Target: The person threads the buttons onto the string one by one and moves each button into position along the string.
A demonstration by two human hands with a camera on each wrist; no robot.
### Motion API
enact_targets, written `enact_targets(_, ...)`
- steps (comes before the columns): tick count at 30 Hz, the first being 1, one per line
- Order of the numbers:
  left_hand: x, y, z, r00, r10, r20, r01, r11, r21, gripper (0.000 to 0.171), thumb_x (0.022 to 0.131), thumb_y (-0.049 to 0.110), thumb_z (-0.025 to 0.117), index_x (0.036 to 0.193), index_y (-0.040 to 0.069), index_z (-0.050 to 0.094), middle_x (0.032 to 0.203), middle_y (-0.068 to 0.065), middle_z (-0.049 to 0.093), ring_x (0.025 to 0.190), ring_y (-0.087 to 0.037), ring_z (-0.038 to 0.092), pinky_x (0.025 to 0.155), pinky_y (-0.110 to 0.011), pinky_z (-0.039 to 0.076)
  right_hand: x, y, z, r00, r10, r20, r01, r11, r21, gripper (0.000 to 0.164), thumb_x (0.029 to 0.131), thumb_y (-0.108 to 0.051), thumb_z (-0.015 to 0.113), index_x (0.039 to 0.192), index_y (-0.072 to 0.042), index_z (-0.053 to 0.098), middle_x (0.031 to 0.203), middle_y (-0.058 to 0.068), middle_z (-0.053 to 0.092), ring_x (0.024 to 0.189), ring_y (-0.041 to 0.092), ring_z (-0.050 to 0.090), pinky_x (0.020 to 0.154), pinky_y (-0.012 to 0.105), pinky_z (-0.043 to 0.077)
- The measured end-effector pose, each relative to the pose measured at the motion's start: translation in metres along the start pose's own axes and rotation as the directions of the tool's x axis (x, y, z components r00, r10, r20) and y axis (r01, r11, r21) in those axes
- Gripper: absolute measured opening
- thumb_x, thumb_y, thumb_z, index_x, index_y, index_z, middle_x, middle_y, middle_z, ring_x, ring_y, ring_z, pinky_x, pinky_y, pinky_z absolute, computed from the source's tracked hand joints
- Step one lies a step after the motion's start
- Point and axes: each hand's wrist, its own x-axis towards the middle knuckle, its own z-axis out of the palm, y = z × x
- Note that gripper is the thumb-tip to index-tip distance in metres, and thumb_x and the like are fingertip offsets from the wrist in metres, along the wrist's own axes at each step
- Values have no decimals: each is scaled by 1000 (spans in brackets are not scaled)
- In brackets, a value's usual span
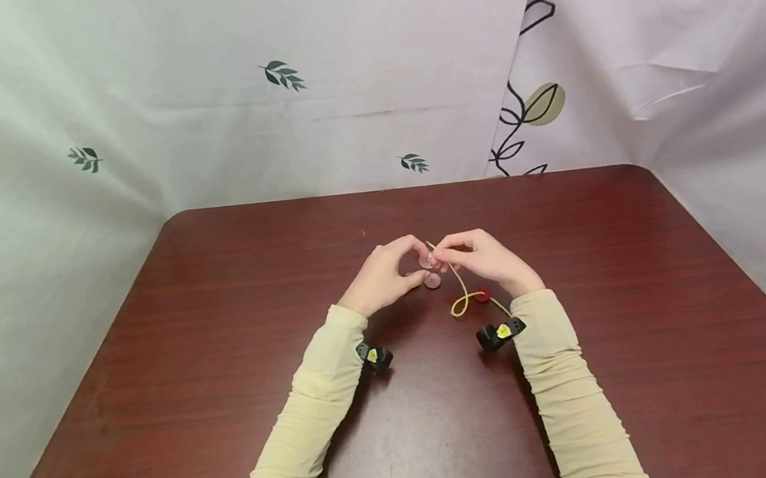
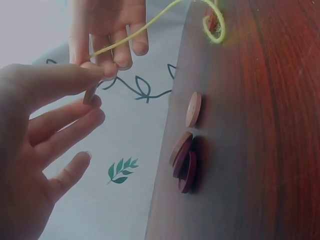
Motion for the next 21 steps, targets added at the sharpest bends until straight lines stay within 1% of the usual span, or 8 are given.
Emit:
enact_targets(2, 0, 0, 0, 1000, -21, -9, 21, 1000, -7, 20, 84, 10, 72, 101, 14, 62, 94, 0, 68, 92, -28, 66, 84, -40, 49, 0, -1, 1, 1000, 27, 9, -27, 1000, -16, 22, 96, -18, 60, 100, 1, 70, 90, 16, 70, 84, 20, 64, 80, 38, 51)
enact_targets(4, 1, 0, 0, 1000, -28, -11, 28, 1000, -7, 22, 84, 9, 72, 104, 13, 64, 93, -2, 69, 93, -28, 66, 84, -41, 51, 1, -2, 2, 999, 45, 19, -44, 999, -29, 24, 96, -20, 61, 102, 1, 70, 92, 20, 69, 87, 25, 63, 81, 40, 50)
enact_targets(7, 1, 1, 0, 999, -30, -12, 30, 999, 29, 25, 84, 9, 72, 109, 10, 67, 96, -4, 71, 92, -24, 68, 85, -41, 53, 2, -2, 3, 998, 57, 28, -56, 998, -34, 24, 96, -22, 61, 103, -1, 71, 94, 22, 68, 89, 30, 61, 80, 40, 48)
enact_targets(9, 0, 1, 0, 1000, -19, -13, 20, 998, 67, 27, 84, 10, 73, 111, 8, 68, 98, -4, 72, 92, -21, 68, 85, -40, 53, 2, -1, 3, 998, 50, 35, -49, 998, -26, 24, 96, -21, 61, 103, 0, 71, 94, 23, 68, 89, 31, 62, 79, 37, 50)
enact_targets(13, -1, 3, -1, 1000, -6, -9, 7, 989, 146, 28, 83, 12, 74, 111, 9, 70, 100, -3, 73, 90, -16, 69, 82, -33, 54, 2, -2, 2, 998, 25, 49, -25, 1000, -1, 23, 96, -18, 60, 102, 1, 70, 93, 21, 70, 89, 34, 65, 77, 29, 53)
enact_targets(16, -1, 3, -2, 1000, -21, 1, 21, 990, 141, 28, 83, 12, 74, 111, 10, 70, 99, -3, 74, 89, -15, 69, 82, -32, 54, 1, -2, 1, 998, 16, 60, -17, 1000, 13, 23, 96, -19, 60, 101, 1, 70, 92, 18, 71, 90, 34, 65, 77, 29, 53)
enact_targets(21, -2, 1, -4, 998, -66, 22, 65, 995, 71, 29, 83, 10, 73, 112, 11, 69, 96, -3, 75, 89, -15, 69, 84, -37, 55, 1, -1, 0, 997, 12, 81, -13, 1000, 13, 23, 97, -20, 59, 100, 0, 70, 93, 19, 70, 90, 31, 65, 79, 34, 52)
